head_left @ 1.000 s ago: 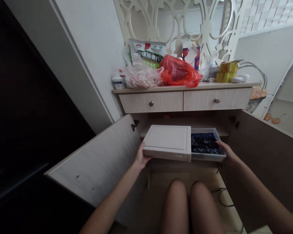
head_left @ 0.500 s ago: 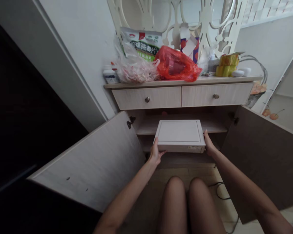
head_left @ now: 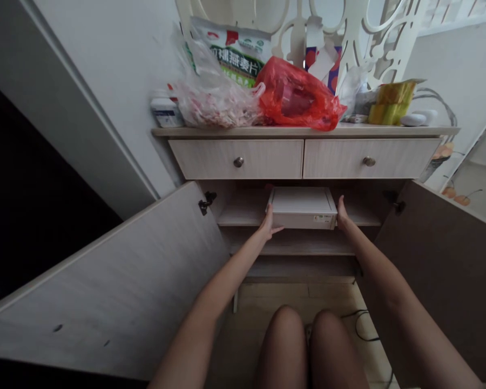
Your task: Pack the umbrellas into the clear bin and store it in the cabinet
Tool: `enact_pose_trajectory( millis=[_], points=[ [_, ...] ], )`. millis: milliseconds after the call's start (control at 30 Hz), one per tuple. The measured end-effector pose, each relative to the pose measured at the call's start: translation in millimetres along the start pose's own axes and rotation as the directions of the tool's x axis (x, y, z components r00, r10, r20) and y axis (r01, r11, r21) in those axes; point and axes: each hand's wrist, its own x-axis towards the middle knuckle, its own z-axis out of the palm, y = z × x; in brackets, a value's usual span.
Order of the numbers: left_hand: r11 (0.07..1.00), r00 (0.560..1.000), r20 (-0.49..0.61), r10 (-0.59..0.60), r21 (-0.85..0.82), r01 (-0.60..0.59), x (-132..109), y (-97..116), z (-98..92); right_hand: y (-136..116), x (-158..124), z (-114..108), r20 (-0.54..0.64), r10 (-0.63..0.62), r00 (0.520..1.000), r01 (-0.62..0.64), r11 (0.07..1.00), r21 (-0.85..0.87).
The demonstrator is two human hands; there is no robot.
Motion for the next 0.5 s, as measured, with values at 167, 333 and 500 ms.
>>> enact_pose_trajectory(
  millis=[167,333,500],
  points=[
    [0.993,0.996,0.007,-0.09,0.072,0.089,7.1,2.8,-7.1,11.5,10.4,-1.7,0.063,0.246,0.967,-0.25,0.966,0.06],
    [0.954,0.939,-0.199,0.281,0.168,-0.25,-6.2,-10.3,-44.2,34.1,-27.4,-12.7,-0.232,-0.238,0.943,0.218,0.97,-0.107],
    [0.786,0.807,-0.182,0.561,0.424,-0.45,-3.4,-41.4,-42.2,61.5,-68.2,-4.8,-0.26,-0.452,0.853,0.324,0.851,-0.414]
  ],
)
